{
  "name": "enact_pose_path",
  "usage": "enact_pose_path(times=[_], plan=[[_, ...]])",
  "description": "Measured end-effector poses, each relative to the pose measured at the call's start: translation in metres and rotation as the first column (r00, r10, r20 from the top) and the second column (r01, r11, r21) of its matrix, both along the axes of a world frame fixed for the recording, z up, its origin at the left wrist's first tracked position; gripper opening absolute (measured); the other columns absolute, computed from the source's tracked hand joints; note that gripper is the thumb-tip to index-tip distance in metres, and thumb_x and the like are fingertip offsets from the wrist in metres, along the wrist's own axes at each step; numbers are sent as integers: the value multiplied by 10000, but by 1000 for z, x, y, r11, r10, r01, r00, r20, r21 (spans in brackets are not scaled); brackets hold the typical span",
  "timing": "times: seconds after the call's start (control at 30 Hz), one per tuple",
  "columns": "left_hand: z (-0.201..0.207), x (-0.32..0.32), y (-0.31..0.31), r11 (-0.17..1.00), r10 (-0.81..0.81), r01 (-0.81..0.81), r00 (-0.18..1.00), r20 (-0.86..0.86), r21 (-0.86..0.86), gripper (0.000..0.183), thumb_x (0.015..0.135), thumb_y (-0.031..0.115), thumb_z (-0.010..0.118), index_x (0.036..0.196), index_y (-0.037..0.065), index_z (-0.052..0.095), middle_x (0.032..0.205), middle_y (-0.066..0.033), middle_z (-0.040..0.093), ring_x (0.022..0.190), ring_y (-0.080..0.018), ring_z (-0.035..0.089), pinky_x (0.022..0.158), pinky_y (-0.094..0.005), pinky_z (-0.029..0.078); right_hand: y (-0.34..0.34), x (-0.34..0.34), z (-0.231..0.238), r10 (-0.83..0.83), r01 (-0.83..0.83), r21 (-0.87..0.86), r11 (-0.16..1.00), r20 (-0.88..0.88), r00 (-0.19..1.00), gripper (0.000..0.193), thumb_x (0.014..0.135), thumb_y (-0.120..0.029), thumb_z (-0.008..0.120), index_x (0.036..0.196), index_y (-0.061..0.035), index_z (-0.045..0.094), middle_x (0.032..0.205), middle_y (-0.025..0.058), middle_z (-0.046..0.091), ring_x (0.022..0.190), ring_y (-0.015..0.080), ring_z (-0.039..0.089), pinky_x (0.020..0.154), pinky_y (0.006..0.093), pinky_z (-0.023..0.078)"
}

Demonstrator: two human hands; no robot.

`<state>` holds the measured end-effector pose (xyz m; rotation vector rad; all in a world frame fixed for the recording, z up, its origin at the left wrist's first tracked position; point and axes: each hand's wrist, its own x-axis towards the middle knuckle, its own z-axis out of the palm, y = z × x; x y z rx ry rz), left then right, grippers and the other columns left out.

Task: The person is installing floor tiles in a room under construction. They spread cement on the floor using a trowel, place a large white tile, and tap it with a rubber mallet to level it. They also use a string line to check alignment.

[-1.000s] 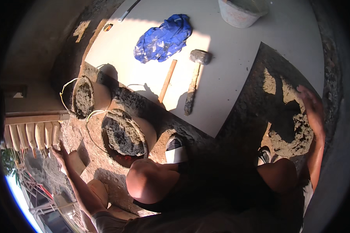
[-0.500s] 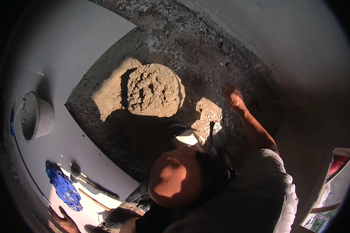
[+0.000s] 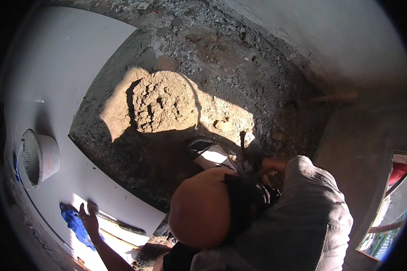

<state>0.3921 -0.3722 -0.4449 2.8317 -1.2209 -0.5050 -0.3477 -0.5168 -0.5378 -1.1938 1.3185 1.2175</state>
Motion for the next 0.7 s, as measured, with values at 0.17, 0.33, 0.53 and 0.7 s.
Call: enact_pose_path(times=[0.17,0.33,0.53,0.7], plan=[[-36,10,3,986,106,-135,960,-258,-97,615,895,384,552,1297,-58,406,1322,-251,427,1207,-395,434,1003,-434,361,44,6,0,73,-90,-507,857,-54,996,430,702,-430,678,804,-12,673,883,207,661,836,357,648,720,454,506],[-59,1,-1,941,-123,118,992,-5,318,663,898,497,459,1390,72,326,1386,-175,401,1291,-328,374,1009,-541,307,65,45,37,-194,49,-636,770,-160,968,454,733,-385,629,1017,-32,599,961,226,641,933,391,615,816,472,477],[-88,-21,-7,855,-284,183,948,143,486,746,904,593,335,1415,56,258,1470,-192,248,1373,-315,225,1076,-566,167,87,52,74,-541,220,-853,474,-86,836,458,767,-356,556,1047,-4,471,967,269,622,946,420,598,819,477,469],[-115,-24,-4,927,-128,63,980,153,371,837,897,636,283,1459,59,55,1506,-223,64,1399,-366,77,1109,-516,110,142,45,104,43,-358,-871,336,-365,930,106,819,-113,483,797,-17,523,907,233,607,885,397,632,614,397,525]])
